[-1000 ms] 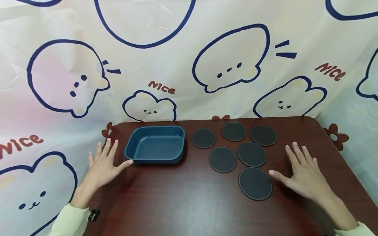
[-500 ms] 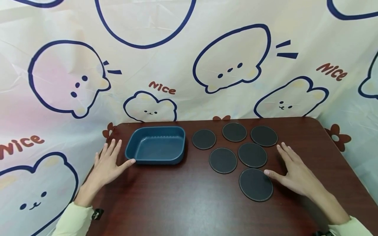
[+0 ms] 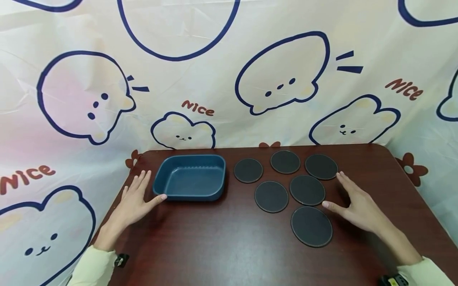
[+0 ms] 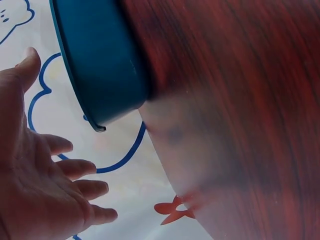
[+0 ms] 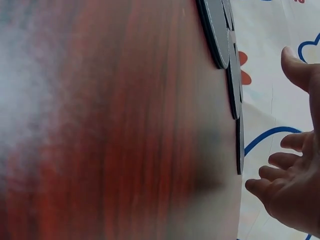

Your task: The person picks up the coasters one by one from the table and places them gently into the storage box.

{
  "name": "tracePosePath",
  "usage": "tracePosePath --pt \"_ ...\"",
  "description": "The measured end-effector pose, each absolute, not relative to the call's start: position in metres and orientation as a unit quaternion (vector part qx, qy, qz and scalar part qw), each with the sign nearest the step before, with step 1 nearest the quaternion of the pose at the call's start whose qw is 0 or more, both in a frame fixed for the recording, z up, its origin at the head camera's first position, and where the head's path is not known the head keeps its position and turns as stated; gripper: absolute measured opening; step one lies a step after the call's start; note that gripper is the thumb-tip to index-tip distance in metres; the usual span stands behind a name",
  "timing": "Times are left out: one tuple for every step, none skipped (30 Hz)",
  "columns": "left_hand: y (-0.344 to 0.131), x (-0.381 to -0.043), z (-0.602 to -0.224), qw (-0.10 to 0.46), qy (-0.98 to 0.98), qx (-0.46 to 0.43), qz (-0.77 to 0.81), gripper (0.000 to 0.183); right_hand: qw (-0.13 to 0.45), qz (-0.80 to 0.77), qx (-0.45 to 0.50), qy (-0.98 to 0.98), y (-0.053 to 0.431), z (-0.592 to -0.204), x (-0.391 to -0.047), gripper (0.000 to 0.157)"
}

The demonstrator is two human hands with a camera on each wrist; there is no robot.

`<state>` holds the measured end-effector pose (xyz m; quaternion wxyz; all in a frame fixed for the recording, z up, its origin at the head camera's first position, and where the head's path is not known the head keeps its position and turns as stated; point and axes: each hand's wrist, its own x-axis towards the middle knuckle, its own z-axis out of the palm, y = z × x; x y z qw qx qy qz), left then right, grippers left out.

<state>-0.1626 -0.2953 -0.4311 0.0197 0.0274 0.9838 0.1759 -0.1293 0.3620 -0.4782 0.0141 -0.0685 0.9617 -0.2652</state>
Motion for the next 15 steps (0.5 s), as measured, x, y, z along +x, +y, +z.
tracePosePath --pt "-0.296 -0.163 -0.432 0.021 0.983 0.028 0.178 0.117 0.016 -0.268 -0.065 0.961 0.363 -0.478 -0.131 0.113" --pt "-0.296 -0.163 -0.432 0.023 0.983 0.028 0.181 0.117 0.017 -0.270 -0.062 0.961 0.363 -0.478 -0.133 0.113" --pt "-0.297 -0.163 -0.433 0.025 0.982 0.029 0.184 0.117 0.018 -0.271 -0.059 0.961 0.364 -0.478 -0.135 0.114" --pt "-0.297 -0.163 -0.433 0.027 0.981 0.029 0.187 0.117 0.018 -0.272 -0.056 0.960 0.365 -0.478 -0.136 0.114" --pt "-0.297 -0.163 -0.433 0.028 0.981 0.031 0.191 0.117 0.018 -0.275 -0.053 0.960 0.367 -0.478 -0.138 0.114" --pt "-0.297 -0.164 -0.434 0.030 0.980 0.031 0.193 0.117 0.016 -0.276 -0.051 0.960 0.368 -0.478 -0.140 0.114" --pt "-0.297 -0.164 -0.434 0.032 0.980 0.031 0.196 0.116 0.016 -0.278 -0.048 0.959 0.369 -0.478 -0.142 0.114" --pt "-0.298 -0.164 -0.434 0.034 0.978 0.030 0.201 0.116 0.014 -0.282 -0.046 0.958 0.370 -0.478 -0.144 0.114" --pt "-0.298 -0.165 -0.435 0.034 0.977 0.032 0.206 0.116 0.012 -0.286 -0.044 0.957 0.372 -0.478 -0.146 0.113" --pt "-0.298 -0.165 -0.435 0.034 0.976 0.035 0.212 0.116 0.011 -0.289 -0.040 0.956 0.373 -0.479 -0.148 0.112" --pt "-0.299 -0.166 -0.436 0.033 0.975 0.039 0.217 0.115 0.012 -0.293 -0.038 0.955 0.374 -0.479 -0.150 0.111" --pt "-0.299 -0.166 -0.437 0.033 0.973 0.043 0.223 0.114 0.015 -0.298 -0.034 0.954 0.376 -0.479 -0.151 0.110" --pt "-0.300 -0.167 -0.437 0.032 0.972 0.050 0.229 0.113 0.021 -0.305 -0.031 0.952 0.378 -0.478 -0.153 0.110" --pt "-0.301 -0.168 -0.438 0.030 0.970 0.057 0.235 0.112 0.022 -0.307 -0.027 0.951 0.380 -0.478 -0.155 0.109" --pt "-0.301 -0.169 -0.439 0.029 0.968 0.065 0.239 0.111 0.025 -0.310 -0.024 0.950 0.381 -0.478 -0.156 0.108"
